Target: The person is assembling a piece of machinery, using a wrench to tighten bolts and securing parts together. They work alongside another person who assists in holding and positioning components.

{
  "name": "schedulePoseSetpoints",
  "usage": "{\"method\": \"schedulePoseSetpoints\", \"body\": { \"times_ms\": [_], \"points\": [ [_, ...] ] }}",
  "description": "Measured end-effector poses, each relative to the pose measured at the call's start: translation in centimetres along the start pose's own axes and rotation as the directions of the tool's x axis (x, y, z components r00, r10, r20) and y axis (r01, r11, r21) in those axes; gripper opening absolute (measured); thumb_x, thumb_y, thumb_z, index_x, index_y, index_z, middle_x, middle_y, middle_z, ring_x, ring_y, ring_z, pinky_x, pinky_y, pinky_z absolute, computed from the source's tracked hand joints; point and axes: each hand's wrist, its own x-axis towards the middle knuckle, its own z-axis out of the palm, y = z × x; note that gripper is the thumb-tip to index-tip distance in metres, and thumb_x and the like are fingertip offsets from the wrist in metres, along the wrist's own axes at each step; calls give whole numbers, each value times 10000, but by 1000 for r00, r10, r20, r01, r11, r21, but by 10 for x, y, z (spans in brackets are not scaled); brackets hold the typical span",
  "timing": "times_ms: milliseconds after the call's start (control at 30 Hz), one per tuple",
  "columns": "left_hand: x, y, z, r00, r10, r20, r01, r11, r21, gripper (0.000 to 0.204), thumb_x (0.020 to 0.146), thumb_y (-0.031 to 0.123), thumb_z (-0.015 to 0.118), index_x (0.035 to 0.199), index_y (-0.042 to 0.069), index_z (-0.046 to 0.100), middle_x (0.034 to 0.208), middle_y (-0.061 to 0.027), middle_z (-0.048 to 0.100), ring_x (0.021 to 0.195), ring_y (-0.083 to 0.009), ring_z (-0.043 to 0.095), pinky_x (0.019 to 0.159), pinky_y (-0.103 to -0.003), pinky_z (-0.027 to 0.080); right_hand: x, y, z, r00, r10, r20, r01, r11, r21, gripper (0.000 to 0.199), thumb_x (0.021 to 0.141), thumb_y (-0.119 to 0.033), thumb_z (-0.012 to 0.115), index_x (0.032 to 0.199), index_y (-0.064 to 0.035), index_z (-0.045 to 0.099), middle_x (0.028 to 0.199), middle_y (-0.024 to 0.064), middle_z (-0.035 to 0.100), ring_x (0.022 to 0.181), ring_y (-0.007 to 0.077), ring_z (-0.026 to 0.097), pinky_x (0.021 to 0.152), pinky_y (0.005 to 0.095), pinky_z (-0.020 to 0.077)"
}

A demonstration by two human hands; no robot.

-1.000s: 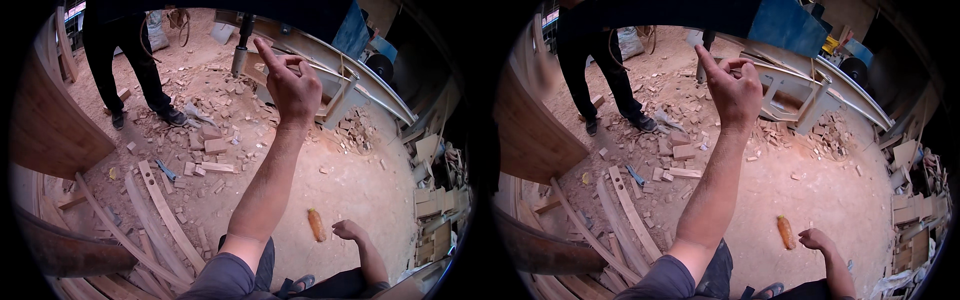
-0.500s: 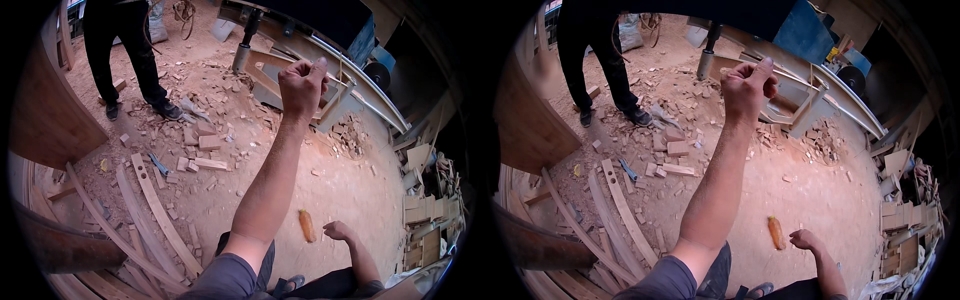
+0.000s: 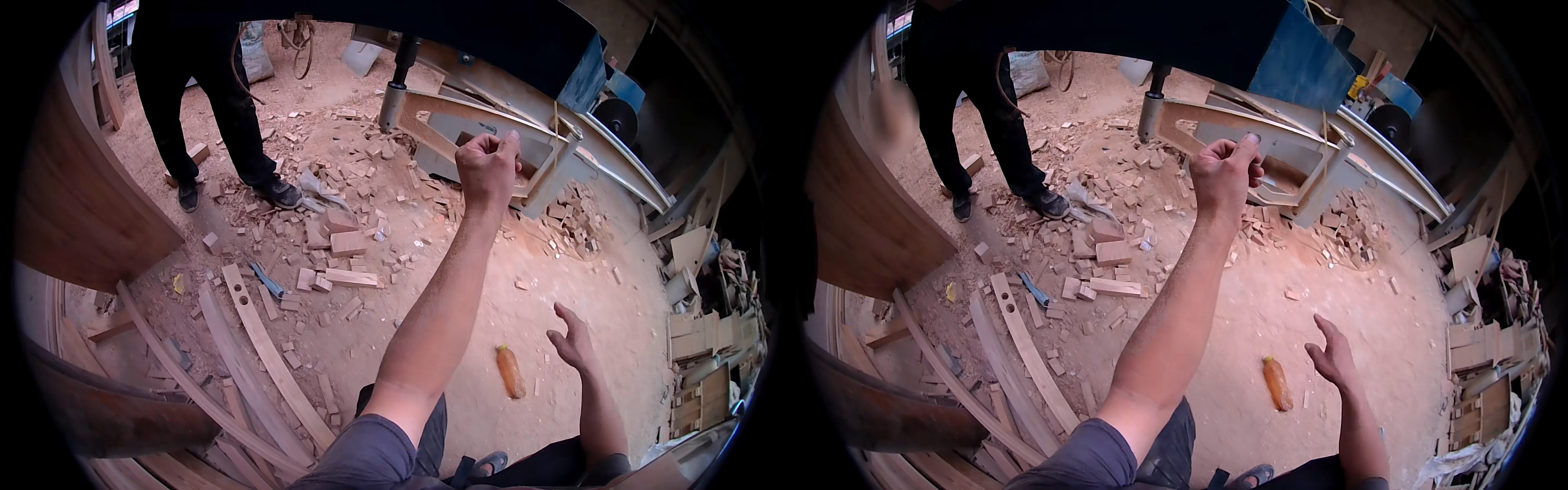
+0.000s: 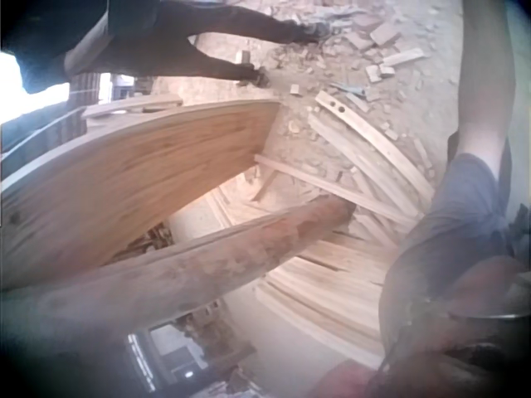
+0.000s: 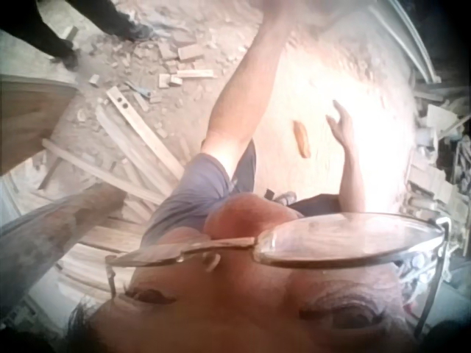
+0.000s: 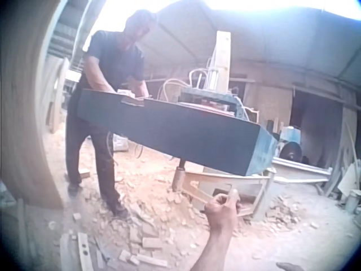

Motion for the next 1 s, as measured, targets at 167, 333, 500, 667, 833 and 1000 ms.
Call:
{"method": "schedulePoseSetpoints", "body": {
  "times_ms": [167,333,500,667,833,1000],
  "points": [
    [10,8,-21,993,-21,-115,-3,980,-197,291,988,236,633,772,41,637,699,-63,671,565,-137,633,540,-267,523,72,-154,-89,654,-524,-546,445,850,-282,962,881,-492,732,1600,-73,251,1618,207,323,1493,377,319,1222,501,270],
    [30,13,-54,973,-61,-224,-35,916,-399,136,983,139,562,937,31,630,809,-87,682,620,-170,657,559,-291,544,130,-256,-149,175,-799,-576,645,535,-546,1010,841,-712,642,1599,-158,269,1650,168,268,1507,369,301,1227,605,206],
    [41,12,-95,961,-99,-257,-40,873,-487,104,963,101,576,1052,53,602,874,-74,686,688,-183,674,600,-302,551,158,-305,-153,165,-856,-490,517,498,-696,1100,778,-565,813,1581,-82,238,1518,218,408,1359,384,500,1071,494,494],
    [51,13,-142,965,-42,-257,-79,893,-442,696,921,102,622,1520,-3,283,1138,-124,653,979,-215,635,809,-362,518,177,-316,-137,165,-637,-753,353,751,-558,832,819,-327,848,1463,-97,375,1298,164,590,1177,323,639,966,435,565],
    [57,11,-157,961,27,-274,-61,991,-115,945,885,123,662,1606,-19,67,1314,-164,581,1134,-226,582,968,-376,455,177,-308,-135,68,-662,-747,262,734,-627,667,783,-187,849,1339,-122,488,1203,133,643,1080,292,680,896,393,578],
    [90,25,-141,993,40,108,-37,999,-24,713,880,93,649,1512,-50,354,1262,-134,582,1089,-185,570,958,-304,454,185,-352,-129,-192,-728,-658,659,402,-636,443,813,-179,785,1161,-3,576,1090,125,585,967,222,601,827,323,501]
  ]
}}
